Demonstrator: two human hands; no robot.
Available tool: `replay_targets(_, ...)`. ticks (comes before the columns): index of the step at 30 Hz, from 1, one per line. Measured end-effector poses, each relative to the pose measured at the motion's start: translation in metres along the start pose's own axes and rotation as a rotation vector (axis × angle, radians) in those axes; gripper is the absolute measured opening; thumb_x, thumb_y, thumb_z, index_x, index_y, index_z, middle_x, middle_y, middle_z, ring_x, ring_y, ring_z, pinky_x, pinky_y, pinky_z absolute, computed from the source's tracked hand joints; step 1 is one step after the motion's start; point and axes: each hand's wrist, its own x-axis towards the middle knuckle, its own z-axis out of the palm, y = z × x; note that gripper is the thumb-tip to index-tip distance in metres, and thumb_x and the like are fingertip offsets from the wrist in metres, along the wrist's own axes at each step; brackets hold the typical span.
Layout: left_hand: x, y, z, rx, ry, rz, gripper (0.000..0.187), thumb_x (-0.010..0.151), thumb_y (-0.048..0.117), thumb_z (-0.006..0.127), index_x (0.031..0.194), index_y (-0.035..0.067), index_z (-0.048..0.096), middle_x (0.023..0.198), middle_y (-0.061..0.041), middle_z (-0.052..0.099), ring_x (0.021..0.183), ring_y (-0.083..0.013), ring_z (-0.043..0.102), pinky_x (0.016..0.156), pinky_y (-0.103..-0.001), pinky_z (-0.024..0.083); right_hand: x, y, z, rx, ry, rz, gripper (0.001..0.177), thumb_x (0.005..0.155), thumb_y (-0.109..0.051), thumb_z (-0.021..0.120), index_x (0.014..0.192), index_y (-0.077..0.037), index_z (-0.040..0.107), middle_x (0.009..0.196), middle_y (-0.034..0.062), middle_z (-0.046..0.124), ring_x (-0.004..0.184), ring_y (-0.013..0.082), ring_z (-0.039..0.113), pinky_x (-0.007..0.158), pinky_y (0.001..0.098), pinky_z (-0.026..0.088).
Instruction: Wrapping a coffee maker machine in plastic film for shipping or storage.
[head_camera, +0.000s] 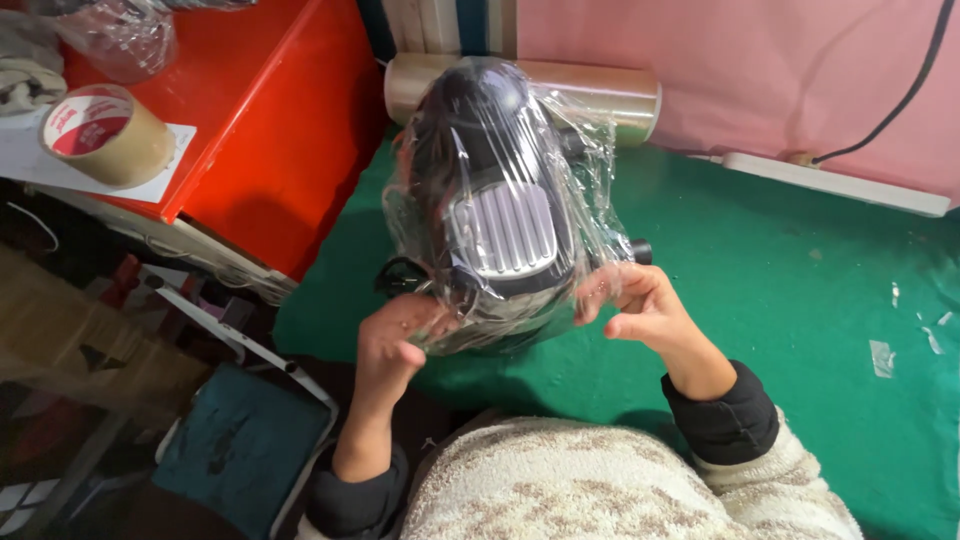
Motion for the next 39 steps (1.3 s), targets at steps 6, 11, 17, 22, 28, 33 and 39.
replay_targets(6, 0.006, -0.012, 0.008, -0.337, 0.083, -0.183, 0.091, 0.089, 0.083, 0.053, 0.116, -0.003, 0.062, 0.104, -0.008, 0.070, 0.096, -0.0155, 0.067, 0.088, -0.031, 0.055, 0.007, 0.001, 0.013, 0.068, 0.101, -0.061, 0.039, 0.097, -0.033, 0.078, 0.111, 0.001, 0.066, 0.096, 0.0081, 0.069, 0.088, 0.0184, 0.068, 0.081, 0.0338, 0.056)
replay_targets(11, 0.025, 0.018, 0.004, -0.592, 0.030, -0.243, 0.091, 0.090, 0.083, 0.049, 0.123, -0.002, 0.059, 0.101, -0.009, 0.070, 0.093, -0.0169, 0.065, 0.085, -0.030, 0.053, 0.009, 0.002, 0.028, -0.001, 0.243, -0.068, 0.030, 0.107, -0.030, 0.062, 0.110, 0.000, 0.062, 0.091, 0.0074, 0.066, 0.081, 0.0175, 0.066, 0.075, 0.0331, 0.056)
replay_targets(17, 0.021, 0.000, 0.003, -0.574, -0.030, -0.390, 0.054, 0.096, 0.052, 0.070, 0.122, 0.006, 0.061, 0.075, 0.005, 0.049, 0.066, -0.0071, 0.048, 0.060, -0.025, 0.040, 0.017, 0.009, 0.050, -0.090, 0.522, -0.167, 0.032, 0.113, -0.027, 0.045, 0.097, -0.004, 0.059, 0.084, 0.0072, 0.067, 0.065, 0.0137, 0.062, 0.062, 0.0278, 0.052)
replay_targets(22, 0.017, -0.001, 0.009, -0.154, 0.332, -0.194, 0.036, 0.110, 0.029, 0.055, 0.081, 0.007, 0.056, 0.064, 0.006, 0.048, 0.053, -0.0022, 0.041, 0.047, -0.021, 0.030, 0.016, 0.027, 0.047, -0.316, 0.698, -0.308, 0.040, 0.117, -0.034, 0.042, 0.090, -0.008, 0.054, 0.064, -0.0002, 0.053, 0.051, 0.0070, 0.047, 0.047, 0.0226, 0.037)
replay_targets(28, 0.019, -0.025, -0.011, 0.190, 0.387, 0.043, 0.036, 0.114, 0.024, 0.049, 0.084, 0.005, 0.056, 0.070, 0.004, 0.053, 0.058, -0.0034, 0.044, 0.053, -0.023, 0.034, 0.016, 0.026, 0.032, -0.360, 0.838, -0.272, 0.039, 0.114, -0.036, 0.042, 0.091, -0.008, 0.056, 0.058, -0.0026, 0.050, 0.044, 0.0037, 0.041, 0.041, 0.0205, 0.031)
replay_targets(33, 0.017, -0.035, -0.006, 0.241, 0.361, 0.004, 0.036, 0.112, 0.026, 0.050, 0.085, 0.003, 0.057, 0.068, 0.003, 0.054, 0.056, -0.0040, 0.048, 0.051, -0.023, 0.037, 0.007, 0.031, 0.028, -0.532, 0.790, -0.295, 0.038, 0.115, -0.032, 0.046, 0.090, -0.006, 0.058, 0.061, -0.0024, 0.052, 0.048, 0.0034, 0.046, 0.045, 0.0198, 0.034)
replay_targets(39, 0.011, -0.031, -0.012, 0.294, 0.387, -0.052, 0.041, 0.112, 0.031, 0.051, 0.082, 0.004, 0.055, 0.066, 0.002, 0.052, 0.056, -0.0053, 0.050, 0.052, -0.023, 0.037, 0.012, -0.008, 0.031, -0.762, 0.752, -0.402, 0.039, 0.120, -0.028, 0.048, 0.095, -0.003, 0.063, 0.071, 0.0017, 0.060, 0.059, 0.0070, 0.056, 0.056, 0.0216, 0.042)
